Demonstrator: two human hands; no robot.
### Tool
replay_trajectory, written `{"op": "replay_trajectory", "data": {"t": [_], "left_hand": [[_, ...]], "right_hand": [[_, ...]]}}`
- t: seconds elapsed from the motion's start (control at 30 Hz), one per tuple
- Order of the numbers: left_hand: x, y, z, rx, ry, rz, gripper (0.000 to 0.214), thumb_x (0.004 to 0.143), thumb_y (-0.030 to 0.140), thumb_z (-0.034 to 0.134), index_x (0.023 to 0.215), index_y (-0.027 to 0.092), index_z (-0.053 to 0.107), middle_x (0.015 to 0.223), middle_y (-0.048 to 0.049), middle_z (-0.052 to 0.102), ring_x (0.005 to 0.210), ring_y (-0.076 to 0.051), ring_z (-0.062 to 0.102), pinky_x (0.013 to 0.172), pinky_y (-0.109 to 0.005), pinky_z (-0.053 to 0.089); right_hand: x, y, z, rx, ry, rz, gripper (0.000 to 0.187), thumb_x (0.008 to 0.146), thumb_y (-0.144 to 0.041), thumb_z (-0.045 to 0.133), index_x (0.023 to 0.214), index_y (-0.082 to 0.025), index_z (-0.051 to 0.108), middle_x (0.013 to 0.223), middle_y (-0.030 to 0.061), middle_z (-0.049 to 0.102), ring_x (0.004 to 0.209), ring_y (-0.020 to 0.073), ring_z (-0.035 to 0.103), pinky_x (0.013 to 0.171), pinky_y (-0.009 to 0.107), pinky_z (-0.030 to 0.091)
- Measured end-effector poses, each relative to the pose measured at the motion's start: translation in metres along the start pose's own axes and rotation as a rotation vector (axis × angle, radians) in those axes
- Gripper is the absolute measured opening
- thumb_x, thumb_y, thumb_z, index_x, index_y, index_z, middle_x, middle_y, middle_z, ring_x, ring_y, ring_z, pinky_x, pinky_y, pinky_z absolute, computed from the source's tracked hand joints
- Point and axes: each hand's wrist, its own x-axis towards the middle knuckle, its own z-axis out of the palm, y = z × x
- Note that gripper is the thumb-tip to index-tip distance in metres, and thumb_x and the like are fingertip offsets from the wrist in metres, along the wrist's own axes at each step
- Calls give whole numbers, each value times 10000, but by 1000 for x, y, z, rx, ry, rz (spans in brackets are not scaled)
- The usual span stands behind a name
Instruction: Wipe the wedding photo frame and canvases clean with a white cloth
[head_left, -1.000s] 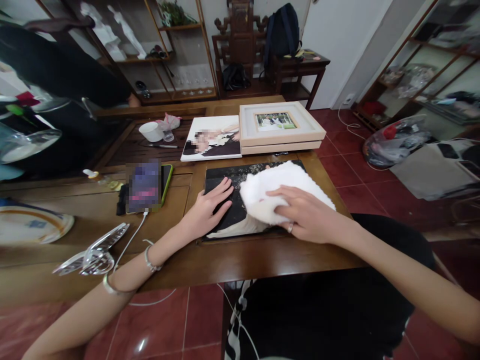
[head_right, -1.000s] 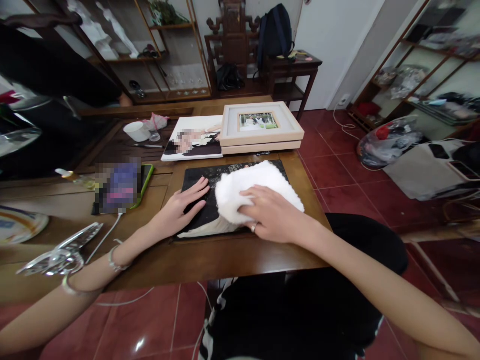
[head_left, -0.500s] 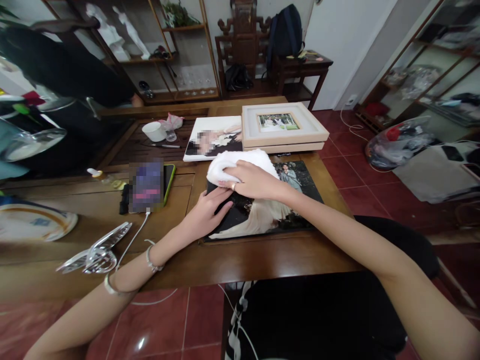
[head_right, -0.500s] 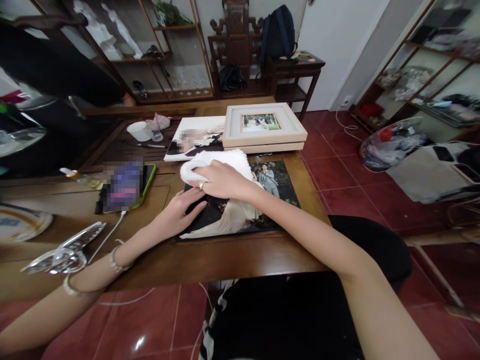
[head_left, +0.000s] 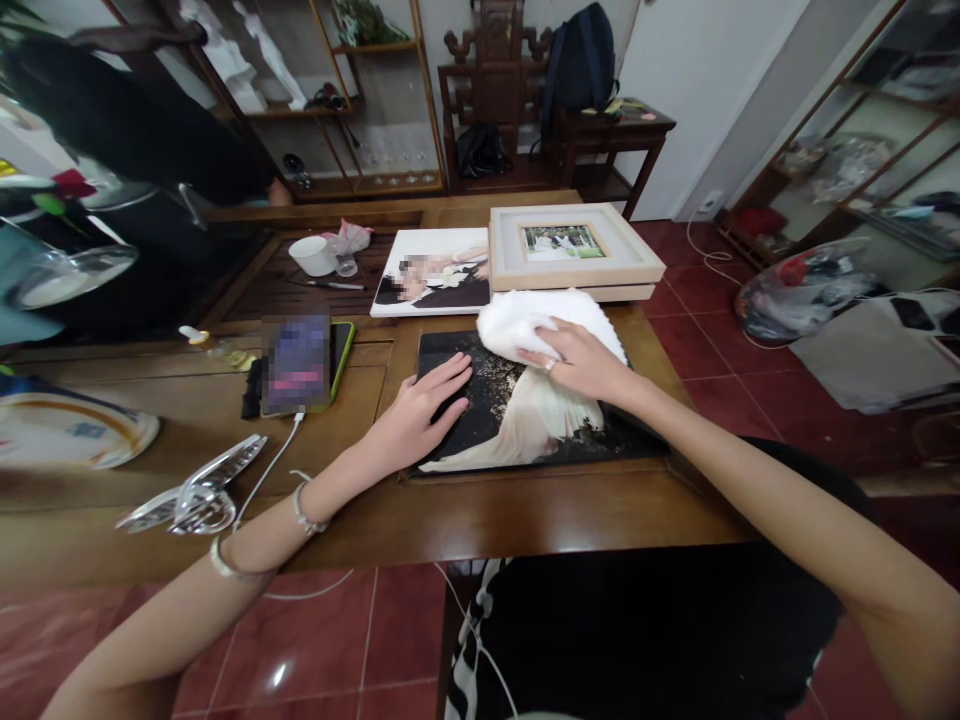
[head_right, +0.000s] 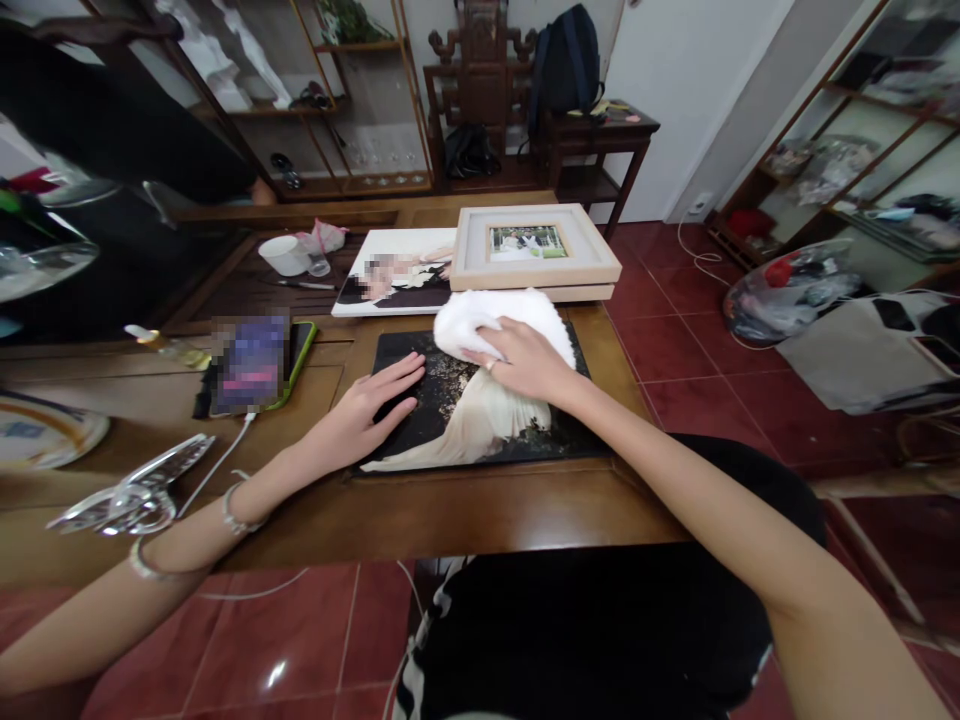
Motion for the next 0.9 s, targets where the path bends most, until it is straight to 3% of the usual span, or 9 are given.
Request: {"op": "replay_trajectory", "data": {"t": [0.2,0.4,0.5,0.63,0.73,0.83,0.9], "left_hand": [[0,-1,0,-12,15,-7,441,1016,350,380,1412,196,497,1532,-128,429,1446,-260,349,1134,-531,330],[0,-1,1,-18,8,-14,430,1015,335,380,1405,187,484,1535,-136,423,1451,-256,342,1135,-538,323],[1,1,1,-36,19,-26,435,1015,343,387,1410,178,465,1536,-144,419,1454,-253,336,1150,-534,300],[0,2,0,-48,10,-41,512,1012,407,395,1459,156,406,1605,-171,267,1503,-286,192,1156,-557,268],[1,0,2,-47,12,-57,538,1024,433,347,1482,154,381,1608,-169,261,1506,-281,182,1162,-550,262],[1,-4,6,-38,29,-69,542,1031,443,313,1483,154,385,1586,-165,319,1495,-266,226,1164,-531,274],[2,-6,8,-23,40,-61,545,1028,441,323,1482,145,384,1578,-170,333,1490,-265,243,1161,-530,284]], "right_hand": [[-29,40,-16,22,101,128,335,959,-451,434,822,-200,607,939,100,664,897,280,611,814,374,455],[-45,49,-20,-68,99,156,350,942,-455,426,701,-219,522,806,96,605,830,292,608,788,415,488],[-56,41,-19,-122,86,113,315,939,-399,442,709,-208,541,909,149,634,949,335,621,842,471,505],[-86,18,-18,-124,74,-10,206,901,-258,486,744,-198,604,1293,190,605,1197,356,566,992,553,475],[-117,-8,-16,-119,65,-117,134,820,-175,545,735,-235,630,1401,147,559,1305,329,511,1110,572,401],[-148,-31,-14,-110,61,-226,140,758,-182,590,714,-309,633,1437,38,546,1377,278,446,1161,518,374],[-161,-41,-13,-109,66,-260,140,725,-180,615,686,-314,628,1448,18,535,1374,279,452,1177,490,362]]}}
